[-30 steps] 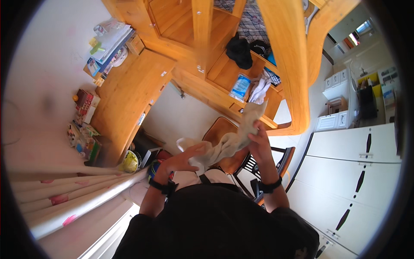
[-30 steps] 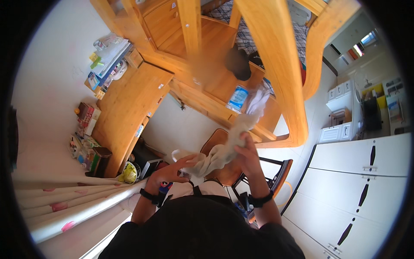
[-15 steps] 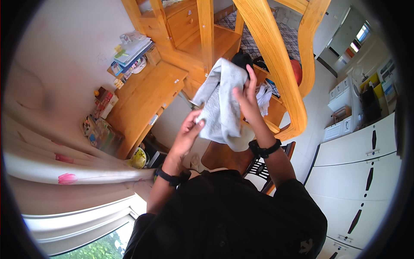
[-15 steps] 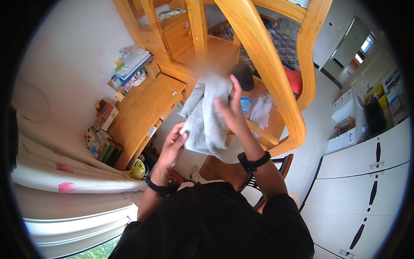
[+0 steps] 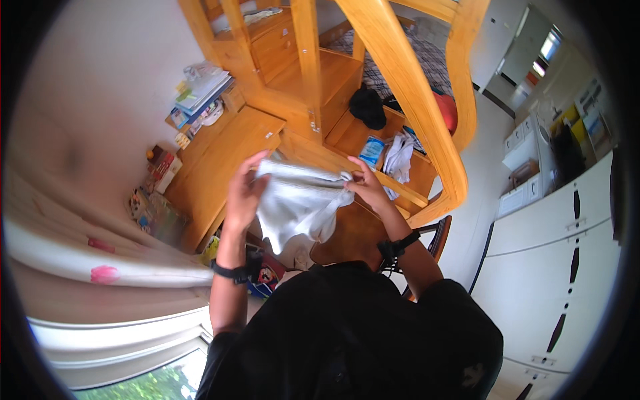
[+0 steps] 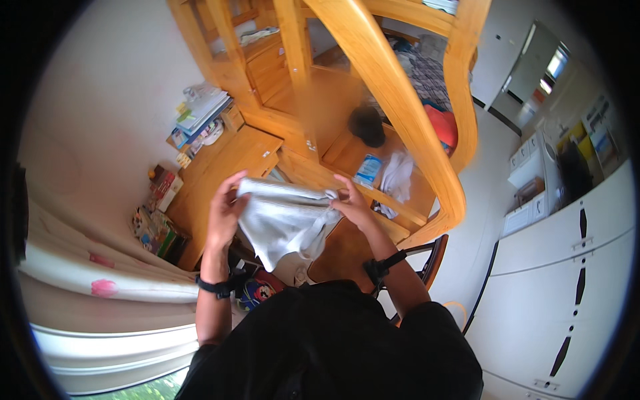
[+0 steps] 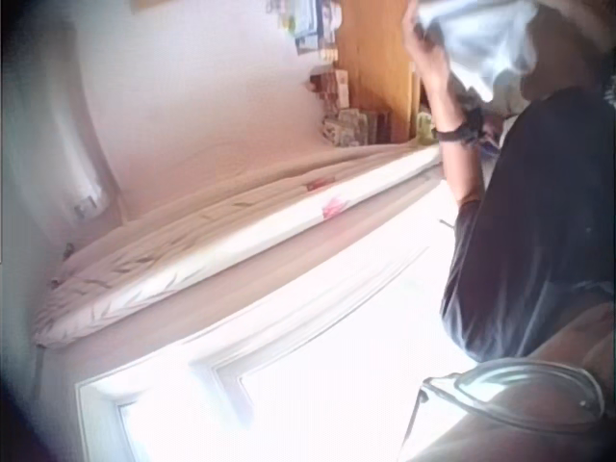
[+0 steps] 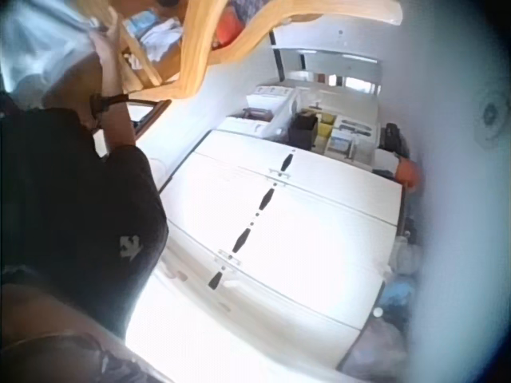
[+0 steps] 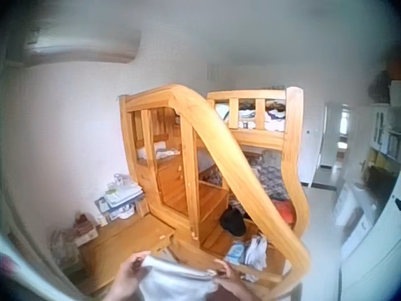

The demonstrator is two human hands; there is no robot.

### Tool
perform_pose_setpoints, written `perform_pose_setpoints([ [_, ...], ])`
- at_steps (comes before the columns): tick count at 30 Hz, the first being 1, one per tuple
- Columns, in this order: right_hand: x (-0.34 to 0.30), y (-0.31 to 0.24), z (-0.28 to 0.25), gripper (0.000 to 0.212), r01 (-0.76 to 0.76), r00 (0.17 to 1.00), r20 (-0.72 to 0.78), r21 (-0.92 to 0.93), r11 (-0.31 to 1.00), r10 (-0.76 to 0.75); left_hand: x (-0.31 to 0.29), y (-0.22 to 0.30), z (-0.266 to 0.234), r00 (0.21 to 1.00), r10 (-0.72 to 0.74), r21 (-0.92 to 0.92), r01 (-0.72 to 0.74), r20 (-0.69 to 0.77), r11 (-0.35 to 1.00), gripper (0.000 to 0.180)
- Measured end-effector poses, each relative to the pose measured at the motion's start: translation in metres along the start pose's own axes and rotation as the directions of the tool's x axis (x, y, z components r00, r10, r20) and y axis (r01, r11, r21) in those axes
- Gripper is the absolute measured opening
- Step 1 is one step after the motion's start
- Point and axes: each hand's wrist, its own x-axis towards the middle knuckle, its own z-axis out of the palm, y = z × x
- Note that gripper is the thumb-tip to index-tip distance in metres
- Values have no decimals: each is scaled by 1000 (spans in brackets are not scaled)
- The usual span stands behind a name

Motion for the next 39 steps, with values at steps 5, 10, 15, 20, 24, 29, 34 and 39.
perform_pose_setpoints([
  [5, 3, 36, -8, 44, -287, 939, -209, -46, 957, 272, -8, 10, 12, 989, -138, -121, 131, -47, 984, 44],
  [10, 5, 22, -36, 42, -420, 872, -92, 362, 832, 480, -1, -46, -18, 960, 173, 507, -39, -221, 861, 46],
  [15, 19, -54, -61, 34, -156, 962, -227, -6, 988, 151, 2, -5, -26, 955, -96, 135, 138, -280, 981, 36],
  [20, 33, -26, -69, 19, -278, 934, -55, 506, 816, 353, 4, -41, -30, 974, -199, 151, 215, -111, 965, 27],
  [24, 18, -53, -70, 35, -172, 984, -25, 69, 983, 175, -6, -65, -40, 999, -38, 373, 47, -31, 927, 19],
  [29, 13, -91, -58, 42, -42, 997, 51, -332, 942, 62, -20, -29, -34, 996, -75, 478, 42, 50, 877, 29],
  [34, 18, -112, -34, 31, 201, 979, 123, -731, 652, -163, -27, -32, -42, 990, -5, 747, -104, 142, 657, 24],
  [39, 38, -119, -12, 21, 412, 893, 329, -872, 265, -306, -30, -24, -67, 996, 76, 811, -78, 42, 580, 10],
])
